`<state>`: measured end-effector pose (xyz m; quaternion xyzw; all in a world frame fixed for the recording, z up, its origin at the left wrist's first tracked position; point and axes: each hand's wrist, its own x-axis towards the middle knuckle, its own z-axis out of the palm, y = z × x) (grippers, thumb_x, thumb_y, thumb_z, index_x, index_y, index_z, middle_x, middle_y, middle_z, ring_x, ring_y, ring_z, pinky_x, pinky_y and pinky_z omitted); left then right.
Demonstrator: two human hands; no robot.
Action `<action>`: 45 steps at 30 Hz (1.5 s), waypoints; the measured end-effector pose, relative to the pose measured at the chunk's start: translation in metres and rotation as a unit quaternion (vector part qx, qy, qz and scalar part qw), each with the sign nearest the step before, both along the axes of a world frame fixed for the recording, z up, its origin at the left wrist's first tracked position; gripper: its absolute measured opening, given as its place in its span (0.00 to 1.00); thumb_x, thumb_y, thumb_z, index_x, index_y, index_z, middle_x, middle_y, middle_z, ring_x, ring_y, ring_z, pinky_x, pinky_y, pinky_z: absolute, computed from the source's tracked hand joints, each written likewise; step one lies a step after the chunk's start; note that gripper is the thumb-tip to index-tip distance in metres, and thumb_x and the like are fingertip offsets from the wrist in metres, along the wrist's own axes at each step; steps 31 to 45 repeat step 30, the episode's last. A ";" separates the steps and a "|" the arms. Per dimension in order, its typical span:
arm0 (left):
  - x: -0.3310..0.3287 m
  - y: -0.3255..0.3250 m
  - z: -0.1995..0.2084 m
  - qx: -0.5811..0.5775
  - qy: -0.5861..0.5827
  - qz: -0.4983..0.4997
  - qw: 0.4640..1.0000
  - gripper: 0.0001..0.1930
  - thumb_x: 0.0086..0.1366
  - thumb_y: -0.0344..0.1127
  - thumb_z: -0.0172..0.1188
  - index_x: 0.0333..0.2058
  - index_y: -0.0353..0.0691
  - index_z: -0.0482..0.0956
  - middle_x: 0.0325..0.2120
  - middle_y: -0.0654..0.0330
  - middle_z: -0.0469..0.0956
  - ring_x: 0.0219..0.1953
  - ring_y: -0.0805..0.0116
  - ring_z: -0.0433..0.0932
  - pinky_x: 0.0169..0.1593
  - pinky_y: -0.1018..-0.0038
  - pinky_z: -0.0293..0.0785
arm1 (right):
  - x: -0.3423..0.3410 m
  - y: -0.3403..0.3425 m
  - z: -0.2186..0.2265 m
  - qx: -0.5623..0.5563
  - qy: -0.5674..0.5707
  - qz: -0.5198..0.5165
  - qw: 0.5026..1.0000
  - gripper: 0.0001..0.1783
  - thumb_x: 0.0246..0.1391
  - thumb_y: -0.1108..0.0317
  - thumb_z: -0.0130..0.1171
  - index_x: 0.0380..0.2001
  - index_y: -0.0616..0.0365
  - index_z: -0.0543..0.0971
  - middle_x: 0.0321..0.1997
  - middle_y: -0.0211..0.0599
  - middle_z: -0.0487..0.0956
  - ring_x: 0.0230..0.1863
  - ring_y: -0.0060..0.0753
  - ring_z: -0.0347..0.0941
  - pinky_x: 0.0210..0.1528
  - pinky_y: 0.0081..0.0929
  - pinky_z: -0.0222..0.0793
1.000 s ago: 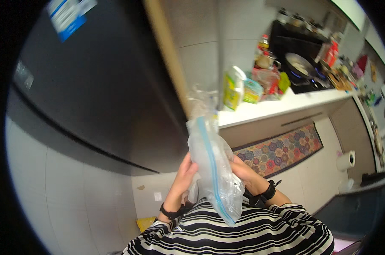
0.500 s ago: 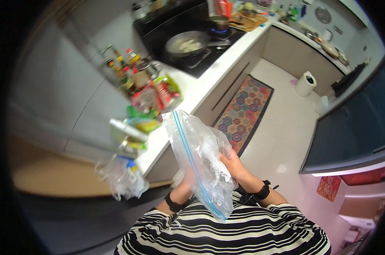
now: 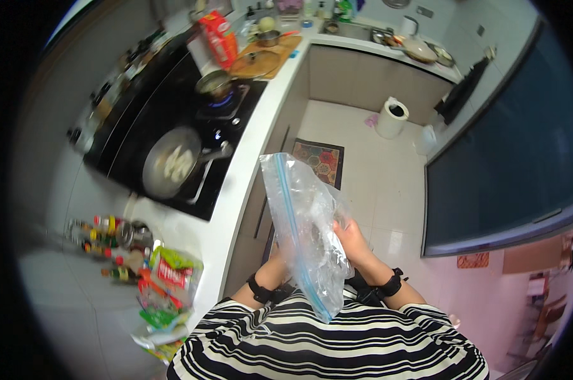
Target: The person rinses rice in a small pot at the sink, transfers the rice into a rice cooker pot, adds water, and starts the rice cooker. The person then retrieves a bag of frozen dumplings from the freezer and places several dumplings into a pan of boiling water on the stove.
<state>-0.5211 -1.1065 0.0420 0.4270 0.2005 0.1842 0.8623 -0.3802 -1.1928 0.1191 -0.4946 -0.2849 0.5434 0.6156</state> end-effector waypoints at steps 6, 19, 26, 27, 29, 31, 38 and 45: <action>0.103 0.091 0.009 0.029 0.014 -0.040 0.999 0.19 0.63 0.41 0.43 0.49 0.35 0.63 0.41 0.57 0.69 0.40 0.69 0.71 0.41 0.77 0.71 | 0.102 0.069 -0.003 0.009 0.099 -0.025 0.995 0.29 0.51 0.63 0.52 0.53 0.62 0.56 0.50 0.36 0.65 0.48 0.24 0.62 0.50 0.24 0.60; 0.332 0.258 0.031 0.136 0.097 0.287 0.943 0.12 0.61 0.31 0.44 0.42 0.33 0.66 0.34 0.60 0.71 0.35 0.71 0.71 0.37 0.76 0.70 | 0.351 0.227 -0.006 0.122 -0.202 0.048 0.971 0.40 0.44 0.59 0.59 0.56 0.62 0.51 0.58 0.45 0.56 0.59 0.38 0.51 0.59 0.32 0.47; 0.408 0.367 0.028 0.101 0.092 0.323 0.936 0.13 0.57 0.29 0.48 0.41 0.32 0.68 0.35 0.59 0.72 0.35 0.73 0.70 0.37 0.76 0.69 | 0.418 0.348 -0.016 0.133 -0.532 0.025 0.836 0.34 0.37 0.60 0.62 0.49 0.60 0.64 0.53 0.51 0.63 0.55 0.48 0.57 0.54 0.38 0.56; 0.419 0.389 0.021 0.140 0.112 0.299 0.937 0.14 0.56 0.29 0.49 0.42 0.33 0.67 0.33 0.60 0.72 0.32 0.74 0.71 0.33 0.78 0.69 | 0.438 0.367 -0.024 0.117 -0.512 0.037 0.850 0.32 0.38 0.61 0.61 0.48 0.59 0.66 0.52 0.49 0.65 0.54 0.47 0.59 0.53 0.38 0.57; 0.439 0.437 0.012 0.221 0.154 0.247 0.931 0.13 0.56 0.32 0.50 0.40 0.35 0.68 0.28 0.64 0.73 0.26 0.79 0.71 0.25 0.84 0.67 | 0.476 0.408 -0.031 0.090 -0.464 0.053 0.880 0.29 0.39 0.64 0.60 0.48 0.58 0.67 0.52 0.49 0.65 0.54 0.44 0.60 0.53 0.38 0.57; 0.453 0.460 0.011 0.209 0.159 0.212 0.941 0.20 0.54 0.32 0.53 0.46 0.37 0.64 0.39 0.58 0.70 0.42 0.71 0.67 0.46 0.75 0.63 | 0.496 0.429 -0.029 0.076 -0.440 0.055 0.893 0.29 0.39 0.65 0.60 0.48 0.57 0.67 0.52 0.50 0.65 0.54 0.44 0.60 0.54 0.38 0.56; 0.453 0.460 0.011 0.209 0.159 0.212 0.941 0.20 0.54 0.32 0.53 0.46 0.37 0.64 0.39 0.58 0.70 0.42 0.71 0.67 0.46 0.75 0.63 | 0.496 0.429 -0.029 0.076 -0.440 0.055 0.893 0.29 0.39 0.65 0.60 0.48 0.57 0.67 0.52 0.50 0.65 0.54 0.44 0.60 0.54 0.38 0.56; 0.453 0.460 0.011 0.209 0.159 0.212 0.941 0.20 0.54 0.32 0.53 0.46 0.37 0.64 0.39 0.58 0.70 0.42 0.71 0.67 0.46 0.75 0.63 | 0.496 0.429 -0.029 0.076 -0.440 0.055 0.893 0.29 0.39 0.65 0.60 0.48 0.57 0.67 0.52 0.50 0.65 0.54 0.44 0.60 0.54 0.38 0.56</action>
